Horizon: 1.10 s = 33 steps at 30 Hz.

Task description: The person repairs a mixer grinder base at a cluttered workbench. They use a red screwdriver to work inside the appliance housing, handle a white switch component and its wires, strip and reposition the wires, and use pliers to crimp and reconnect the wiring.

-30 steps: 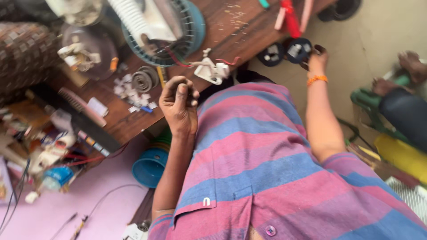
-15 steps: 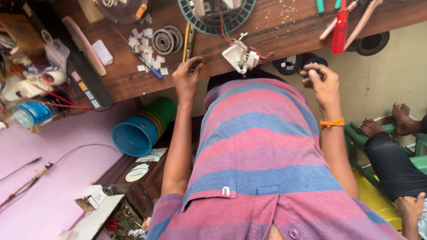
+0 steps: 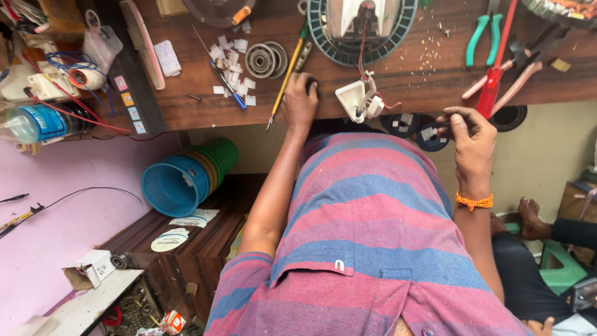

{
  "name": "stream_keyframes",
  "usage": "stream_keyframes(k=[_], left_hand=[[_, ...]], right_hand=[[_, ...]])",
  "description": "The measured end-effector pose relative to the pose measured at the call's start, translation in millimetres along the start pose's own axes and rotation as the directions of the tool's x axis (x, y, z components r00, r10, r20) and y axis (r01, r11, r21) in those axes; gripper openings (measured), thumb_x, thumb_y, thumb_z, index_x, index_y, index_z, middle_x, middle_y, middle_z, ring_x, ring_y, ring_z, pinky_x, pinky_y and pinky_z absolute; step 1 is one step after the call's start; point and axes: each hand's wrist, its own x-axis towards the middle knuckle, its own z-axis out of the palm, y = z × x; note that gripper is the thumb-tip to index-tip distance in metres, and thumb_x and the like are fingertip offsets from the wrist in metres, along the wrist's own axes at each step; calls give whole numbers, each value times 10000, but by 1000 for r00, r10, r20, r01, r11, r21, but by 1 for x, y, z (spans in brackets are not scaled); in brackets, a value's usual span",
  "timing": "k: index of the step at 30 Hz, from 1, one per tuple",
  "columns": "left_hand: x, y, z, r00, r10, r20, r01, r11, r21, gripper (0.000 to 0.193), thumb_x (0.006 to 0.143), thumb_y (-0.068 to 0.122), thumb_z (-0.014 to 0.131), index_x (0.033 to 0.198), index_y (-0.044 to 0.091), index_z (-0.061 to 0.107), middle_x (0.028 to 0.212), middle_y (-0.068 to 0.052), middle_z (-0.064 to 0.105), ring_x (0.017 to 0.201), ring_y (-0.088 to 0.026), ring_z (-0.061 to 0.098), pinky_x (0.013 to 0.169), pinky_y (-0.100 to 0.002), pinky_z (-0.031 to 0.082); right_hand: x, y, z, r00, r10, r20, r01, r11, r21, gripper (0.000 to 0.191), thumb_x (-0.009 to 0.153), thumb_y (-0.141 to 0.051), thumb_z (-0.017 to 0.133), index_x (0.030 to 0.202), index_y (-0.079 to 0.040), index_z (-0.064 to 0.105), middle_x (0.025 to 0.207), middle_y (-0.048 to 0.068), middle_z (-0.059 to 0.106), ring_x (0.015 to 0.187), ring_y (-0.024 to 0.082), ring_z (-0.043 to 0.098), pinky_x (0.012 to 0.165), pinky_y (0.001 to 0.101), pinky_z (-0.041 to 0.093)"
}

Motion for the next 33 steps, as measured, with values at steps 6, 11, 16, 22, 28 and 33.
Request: stream_keyframes(k=[6, 11, 16, 22, 28, 33], left_hand=[[-4, 30, -10, 996, 86, 11, -84, 990, -114, 184, 887, 91, 716, 1064, 93, 664, 1048, -118, 648, 861, -311, 688, 713, -431, 542], [-18, 65, -31, 890, -5, 455, 382, 553, -740, 146, 1020, 141, 709, 1115, 29, 704, 933, -69, 721, 838, -76, 679, 688, -291, 594], [-13, 96, -38, 877, -64, 476, 388, 679, -623, 295, 928, 172, 745, 1190, 49, 687, 842, -66, 714, 696, -88, 637, 570, -256, 506], [-8, 106, -33, 836, 45, 547, 454, 503, -736, 213, 972, 182, 721, 1105, 16, 728, 887, -25, 738, 773, -58, 652, 648, -238, 513], [-15, 122, -65, 979, 116, 167, 23, 753, -657, 164, 996, 163, 711, 998, -1, 720, 815, -46, 720, 746, -76, 654, 676, -255, 532], [-11, 156, -89, 961, 264, 84, -154, 762, -629, 113, 997, 120, 702, 1065, 31, 718, 848, -63, 730, 726, -109, 682, 674, -278, 549]], right_hand=[[24, -68, 58, 964, -195, 179, 227, 957, -179, 171, 1111, -60, 577, 1202, 17, 700, 1046, 97, 687, 907, 124, 665, 819, 266, 549], [49, -104, 106, 918, -340, 205, 394, 848, -356, 235, 1061, -83, 606, 1247, 24, 701, 1039, 152, 758, 887, 166, 699, 790, 293, 544], [61, -104, 131, 904, -366, 223, 421, 852, -309, 294, 1022, -115, 662, 1259, 59, 661, 950, 151, 733, 799, 143, 694, 699, 287, 553], [75, -88, 124, 950, -112, 292, 110, 994, 23, 212, 1038, -166, 681, 1140, 19, 660, 828, -11, 647, 663, 18, 531, 554, 215, 425], [69, -68, 116, 969, -79, 236, 19, 969, 248, 137, 1026, -120, 683, 1085, -17, 614, 830, -1, 654, 617, 12, 497, 511, 203, 369], [59, -61, 109, 939, -254, 234, 153, 914, 376, 120, 1077, -93, 668, 1147, -15, 610, 925, 8, 622, 749, 49, 563, 652, 214, 474]])
